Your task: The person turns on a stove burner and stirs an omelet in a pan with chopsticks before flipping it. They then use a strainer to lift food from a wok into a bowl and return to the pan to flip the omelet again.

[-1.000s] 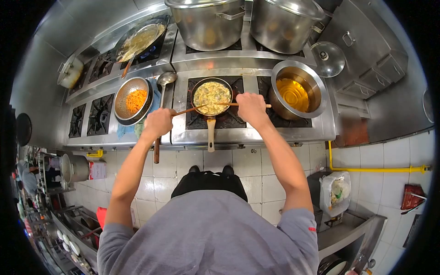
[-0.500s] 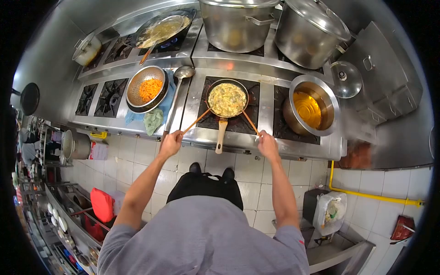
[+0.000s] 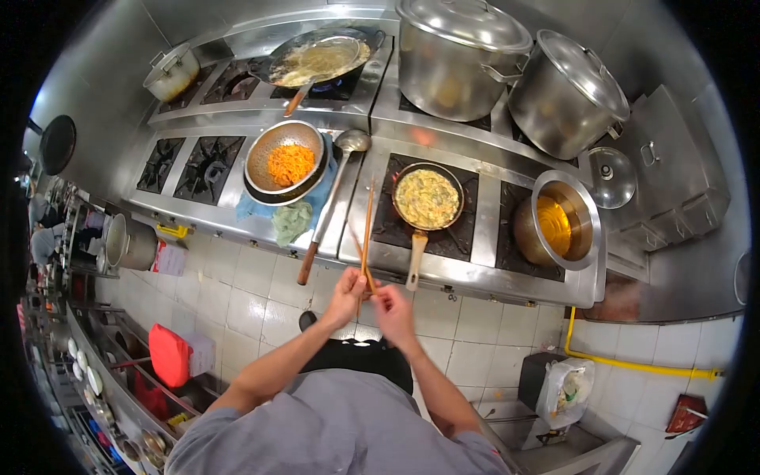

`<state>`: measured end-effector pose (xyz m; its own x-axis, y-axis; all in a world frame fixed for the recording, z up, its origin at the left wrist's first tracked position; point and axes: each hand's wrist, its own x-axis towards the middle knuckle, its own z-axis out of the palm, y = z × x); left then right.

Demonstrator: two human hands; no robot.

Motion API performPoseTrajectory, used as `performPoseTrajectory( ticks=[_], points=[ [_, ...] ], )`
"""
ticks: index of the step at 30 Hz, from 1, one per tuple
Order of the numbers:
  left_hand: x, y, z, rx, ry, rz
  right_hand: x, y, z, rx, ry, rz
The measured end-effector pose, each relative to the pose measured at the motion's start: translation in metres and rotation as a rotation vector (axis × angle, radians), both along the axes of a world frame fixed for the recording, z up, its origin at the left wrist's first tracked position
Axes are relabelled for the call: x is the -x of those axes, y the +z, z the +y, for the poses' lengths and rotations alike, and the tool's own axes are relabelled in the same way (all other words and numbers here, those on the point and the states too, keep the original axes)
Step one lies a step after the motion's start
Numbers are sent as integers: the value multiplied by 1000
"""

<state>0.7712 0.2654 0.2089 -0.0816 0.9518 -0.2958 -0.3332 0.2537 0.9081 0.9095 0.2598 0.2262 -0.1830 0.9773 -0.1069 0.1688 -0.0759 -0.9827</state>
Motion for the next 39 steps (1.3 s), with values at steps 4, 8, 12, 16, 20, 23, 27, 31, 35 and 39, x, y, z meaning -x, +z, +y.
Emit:
performPoseTrajectory(
  ticks=[4, 8, 12, 16, 20, 23, 27, 31, 35, 39],
  points=[
    [72, 11, -32, 25, 135, 43, 94, -9, -24, -29, 124, 31],
    [191, 4, -62, -126, 290, 169, 164, -33, -15, -182, 180, -277],
    [299, 6, -100, -39, 432, 187, 226, -106, 19, -55, -90, -392],
    [339, -10, -149, 130, 466, 4, 251, -130, 47, 174, -399, -301],
    [349, -17, -180, 317, 386, -193, 253, -47, 33, 263, -504, -100],
    [378, -29, -179, 307, 556, -214, 239, -19, 30, 148, -465, 61],
    [426, -41, -179, 292, 653, -146, 221, 40, 99, 52, -331, 146],
    [456, -79, -172, 383, 758, -59, 242, 123, 174, -24, -221, 46],
    [441, -158, -121, 462, 841, -295, 255, 150, 240, 52, -67, 28],
    [386, -245, -58, 508, 729, -586, 268, 154, 273, 132, 13, -116]
  ],
)
